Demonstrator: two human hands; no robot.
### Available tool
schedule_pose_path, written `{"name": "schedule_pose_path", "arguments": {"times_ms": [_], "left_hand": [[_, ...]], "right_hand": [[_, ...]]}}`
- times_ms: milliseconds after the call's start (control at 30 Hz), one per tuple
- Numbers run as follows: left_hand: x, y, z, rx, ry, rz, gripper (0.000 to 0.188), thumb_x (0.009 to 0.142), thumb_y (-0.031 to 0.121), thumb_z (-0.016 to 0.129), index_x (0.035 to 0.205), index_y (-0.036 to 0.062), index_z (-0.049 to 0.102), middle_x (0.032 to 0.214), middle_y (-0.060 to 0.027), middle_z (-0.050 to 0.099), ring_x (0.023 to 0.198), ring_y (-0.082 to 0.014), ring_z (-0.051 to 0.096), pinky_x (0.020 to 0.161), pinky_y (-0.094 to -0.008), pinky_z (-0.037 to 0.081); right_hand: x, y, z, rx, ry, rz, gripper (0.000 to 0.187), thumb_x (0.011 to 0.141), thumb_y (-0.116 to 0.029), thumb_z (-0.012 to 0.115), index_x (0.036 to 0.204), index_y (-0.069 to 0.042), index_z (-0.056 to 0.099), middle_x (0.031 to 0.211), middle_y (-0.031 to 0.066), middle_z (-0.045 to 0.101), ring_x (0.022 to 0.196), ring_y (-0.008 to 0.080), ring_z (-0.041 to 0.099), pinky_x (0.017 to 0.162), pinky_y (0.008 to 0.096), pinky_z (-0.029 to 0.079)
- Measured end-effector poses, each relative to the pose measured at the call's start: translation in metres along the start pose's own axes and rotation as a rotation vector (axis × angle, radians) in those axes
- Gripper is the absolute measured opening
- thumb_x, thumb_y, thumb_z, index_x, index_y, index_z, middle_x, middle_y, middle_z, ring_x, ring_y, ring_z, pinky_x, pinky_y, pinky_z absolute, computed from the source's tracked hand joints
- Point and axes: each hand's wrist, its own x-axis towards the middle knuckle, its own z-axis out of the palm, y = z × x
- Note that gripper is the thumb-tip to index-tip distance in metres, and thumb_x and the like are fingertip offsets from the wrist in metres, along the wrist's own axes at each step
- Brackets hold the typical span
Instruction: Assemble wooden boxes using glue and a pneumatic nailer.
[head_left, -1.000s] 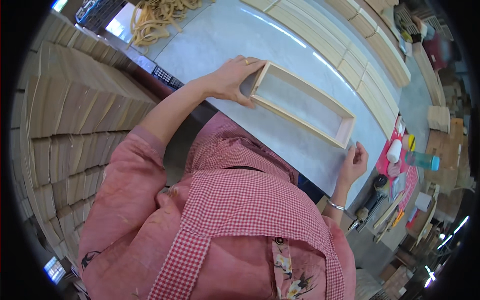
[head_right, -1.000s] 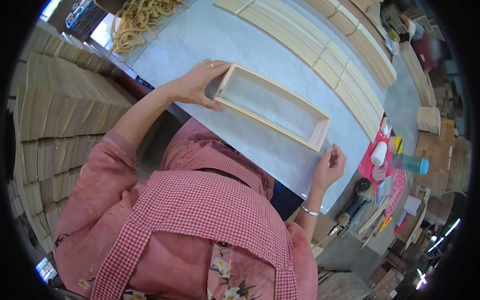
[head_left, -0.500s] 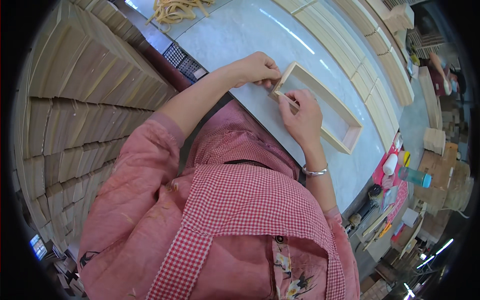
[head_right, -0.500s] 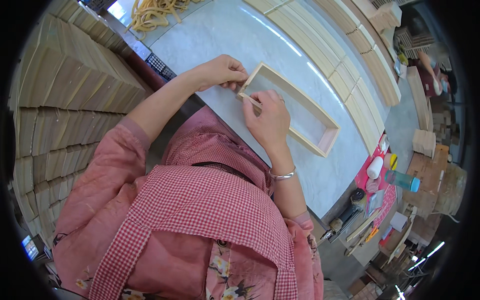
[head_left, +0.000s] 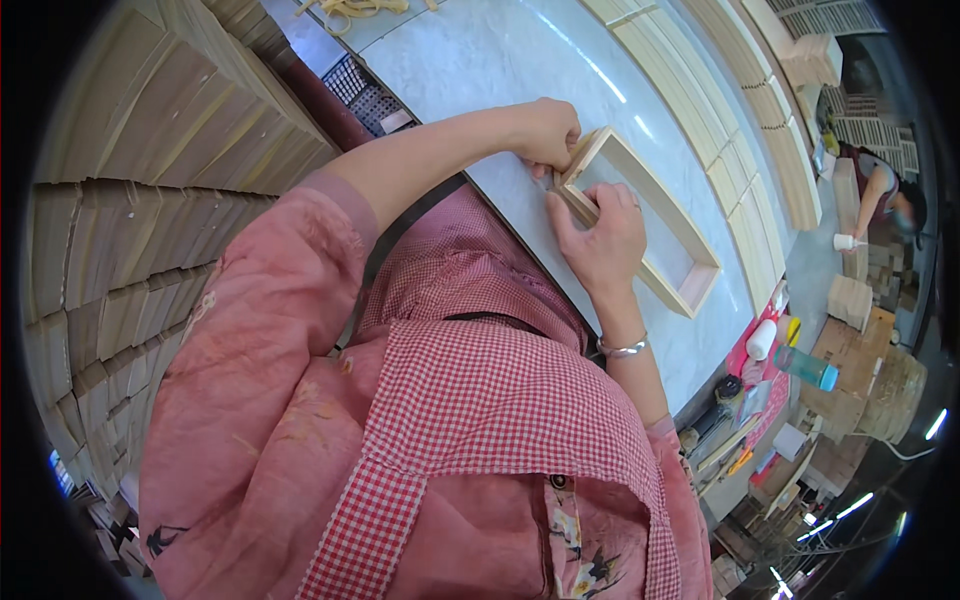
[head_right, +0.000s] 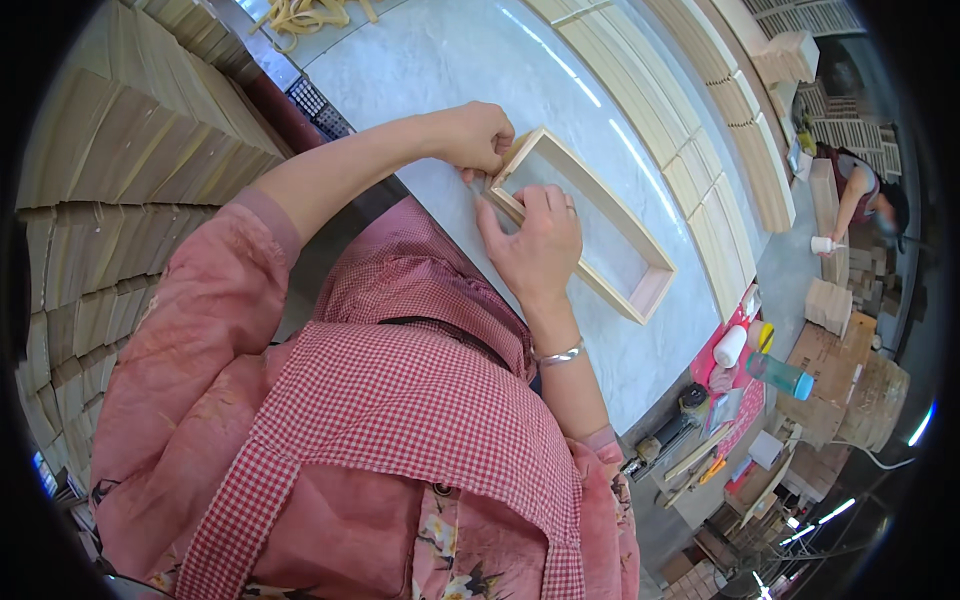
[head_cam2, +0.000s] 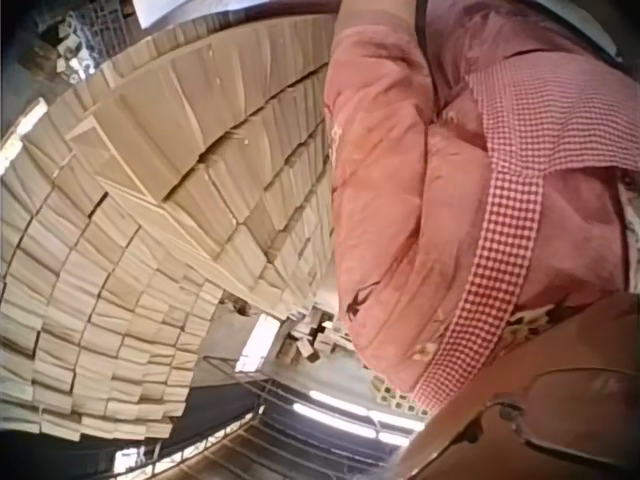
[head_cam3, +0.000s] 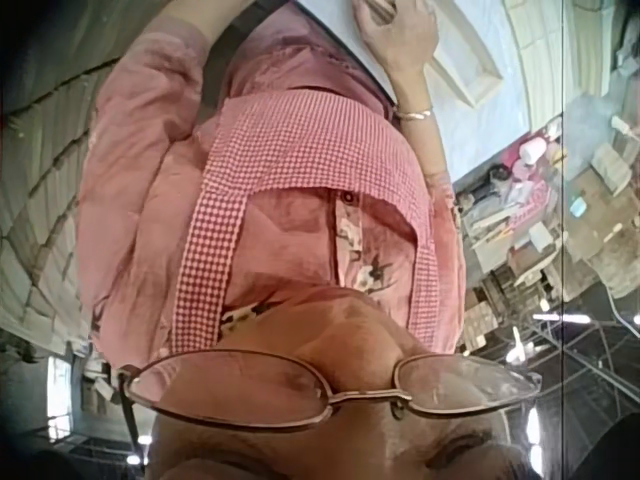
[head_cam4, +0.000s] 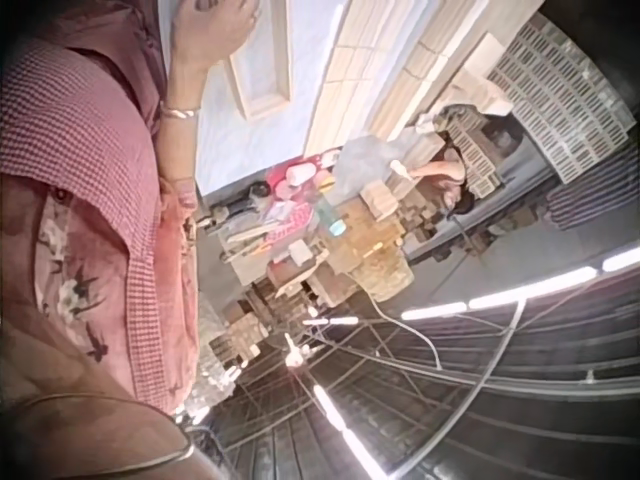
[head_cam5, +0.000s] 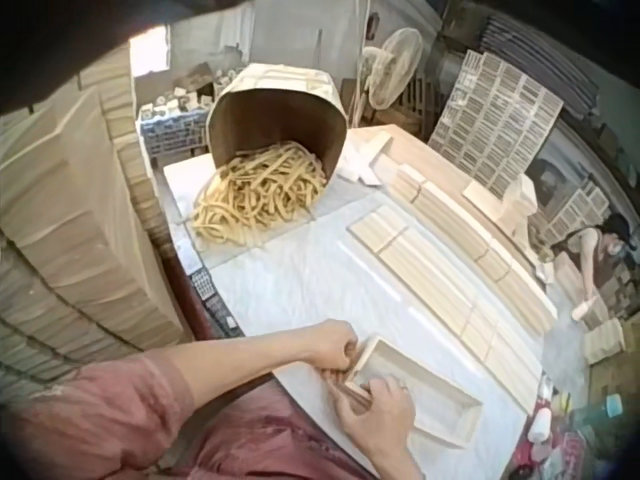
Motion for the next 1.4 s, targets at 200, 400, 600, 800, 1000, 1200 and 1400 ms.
{"name": "schedule_pose_path", "arguments": {"times_ms": [200, 400, 600, 800, 1000, 1200, 1400], "left_hand": [[0.003, 0.01, -0.005, 0.131, -0.033, -0.074, 0.004, 0.081, 0.004, 0.063, 0.081, 0.0017, 0.066, 0.066, -0.012, 0.064, 0.055, -0.0183, 0.064, 0.054, -0.0305, 0.053], [0.005, -0.022, 0.024, 0.429, 0.359, 0.252, 0.013, 0.084, 0.008, 0.066, 0.095, 0.0026, 0.067, 0.074, -0.0122, 0.065, 0.061, -0.0176, 0.065, 0.058, -0.0306, 0.054], [-0.031, -0.021, 0.021, -0.483, 0.235, 0.086, 0.036, 0.089, 0.015, 0.074, 0.121, 0.0043, 0.062, 0.092, -0.0064, 0.06, 0.078, -0.0143, 0.06, 0.065, -0.025, 0.05], [-0.04, -0.019, 0.016, -0.618, 0.046, 0.143, 0.04, 0.083, 0.005, 0.078, 0.119, 0.0054, 0.06, 0.098, -0.0074, 0.056, 0.087, -0.0173, 0.058, 0.072, -0.0252, 0.05], [-0.037, -0.003, 0.015, -0.523, 0.06, 0.051, 0.038, 0.082, 0.002, 0.076, 0.116, 0.0061, 0.06, 0.098, -0.0061, 0.055, 0.087, -0.0164, 0.056, 0.077, -0.0249, 0.051], [-0.045, -0.003, 0.023, -0.5, 0.13, 0.097, 0.04, 0.086, 0.0, 0.072, 0.123, 0.0044, 0.057, 0.1, -0.0057, 0.058, 0.087, -0.0146, 0.055, 0.077, -0.0231, 0.048], [-0.071, 0.015, 0.055, -0.221, 0.42, 0.073, 0.039, 0.087, -0.004, 0.067, 0.124, 0.0029, 0.058, 0.115, -0.0119, 0.06, 0.097, -0.0213, 0.059, 0.088, -0.0319, 0.05]], "right_hand": [[0.005, -0.009, 0.025, -0.262, 0.072, 0.051, 0.039, 0.078, -0.039, 0.081, 0.074, -0.011, 0.054, 0.075, 0.0044, 0.053, 0.072, 0.0231, 0.055, 0.064, 0.0371, 0.047], [0.007, -0.008, 0.027, -0.285, 0.138, -0.029, 0.04, 0.08, -0.038, 0.08, 0.073, -0.011, 0.051, 0.074, 0.0037, 0.052, 0.071, 0.0244, 0.055, 0.063, 0.0389, 0.047], [-0.003, -0.007, 0.004, -0.041, 0.006, 0.06, 0.027, 0.081, -0.025, 0.08, 0.085, -0.008, 0.06, 0.086, 0.0053, 0.059, 0.079, 0.0247, 0.057, 0.07, 0.0372, 0.049], [-0.03, 0.021, -0.036, 0.241, 0.264, 0.149, 0.024, 0.083, -0.011, 0.078, 0.103, -0.005, 0.065, 0.1, 0.0067, 0.063, 0.089, 0.0219, 0.058, 0.078, 0.0329, 0.049], [-0.08, 0.098, -0.09, 0.095, 0.464, 0.47, 0.028, 0.087, -0.01, 0.074, 0.113, -0.003, 0.066, 0.107, 0.008, 0.065, 0.094, 0.0202, 0.06, 0.082, 0.0307, 0.049], [-0.135, 0.249, -0.118, -0.235, 0.608, 0.735, 0.041, 0.089, -0.018, 0.072, 0.124, 0.0, 0.06, 0.114, 0.0169, 0.063, 0.1, 0.0308, 0.062, 0.091, 0.0409, 0.051], [-0.164, 0.377, -0.16, -0.74, 0.569, 0.871, 0.06, 0.086, -0.034, 0.075, 0.132, 0.001, 0.057, 0.123, 0.0232, 0.061, 0.105, 0.0412, 0.062, 0.096, 0.0484, 0.05]]}}
